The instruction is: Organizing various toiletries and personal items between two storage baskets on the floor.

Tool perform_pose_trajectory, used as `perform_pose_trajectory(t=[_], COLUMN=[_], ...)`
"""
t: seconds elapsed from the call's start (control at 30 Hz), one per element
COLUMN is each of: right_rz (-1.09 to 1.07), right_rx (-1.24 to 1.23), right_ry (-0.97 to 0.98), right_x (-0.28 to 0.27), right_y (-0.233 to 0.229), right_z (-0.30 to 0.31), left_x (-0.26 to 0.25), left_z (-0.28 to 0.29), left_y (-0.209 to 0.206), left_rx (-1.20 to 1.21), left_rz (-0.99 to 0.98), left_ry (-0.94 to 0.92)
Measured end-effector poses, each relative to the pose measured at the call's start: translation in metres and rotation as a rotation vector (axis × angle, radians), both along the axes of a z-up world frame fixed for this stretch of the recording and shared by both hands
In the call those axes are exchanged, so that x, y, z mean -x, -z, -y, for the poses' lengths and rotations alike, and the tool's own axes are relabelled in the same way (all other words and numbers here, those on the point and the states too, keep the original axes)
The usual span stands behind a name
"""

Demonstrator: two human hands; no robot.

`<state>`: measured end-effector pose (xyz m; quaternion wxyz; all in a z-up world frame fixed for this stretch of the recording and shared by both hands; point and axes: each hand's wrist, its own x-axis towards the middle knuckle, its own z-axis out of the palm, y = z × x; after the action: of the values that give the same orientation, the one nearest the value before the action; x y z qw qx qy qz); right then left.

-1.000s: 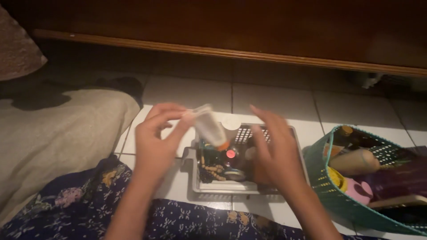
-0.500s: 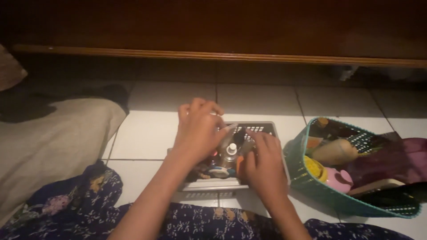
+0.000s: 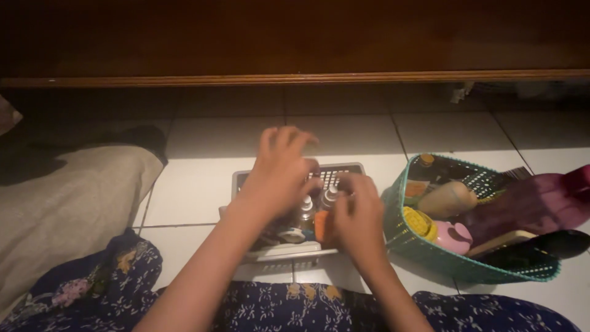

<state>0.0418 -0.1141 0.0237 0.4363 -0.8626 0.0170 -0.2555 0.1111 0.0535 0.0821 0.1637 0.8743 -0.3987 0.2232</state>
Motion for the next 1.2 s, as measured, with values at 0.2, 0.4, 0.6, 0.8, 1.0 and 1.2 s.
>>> perform_pose_trajectory(t=[0.2,0.4,0.6,0.8,1.0,1.2], right_rz=[0.043,0.09,0.005,-0.131,0.264,0.319], right_rx=[0.474,0.448,0.369,-0.115,-0.155,0.011], right_ry=[-0.142,-0.208,-0.173,0.0,0.168,0.057], right_x=[0.008,0.006,0.006,0.004,0.007,-0.008], right_y=[-0.001,-0.012,-0.013,-0.018,-0.012,-0.057], right_z=[-0.009,-0.011,-0.009,-0.007,0.016,0.017], left_x=[-0.025,-0.025,-0.021,0.019,0.059,0.069], left_z=[0.011,0.006,0.005,-0.02,-0.043,-0.034], left_y=[0.019,0.014,0.006,-0.022,-0.022,0.004], left_rx=[-0.285,-0.227,-0.168,0.068,0.255,0.252], left_rz=[0.038,-0.107,-0.123,0.025,0.121,0.102], left_ry=[-0.149,-0.103,-0.128,-0.208,-0.277,-0.219])
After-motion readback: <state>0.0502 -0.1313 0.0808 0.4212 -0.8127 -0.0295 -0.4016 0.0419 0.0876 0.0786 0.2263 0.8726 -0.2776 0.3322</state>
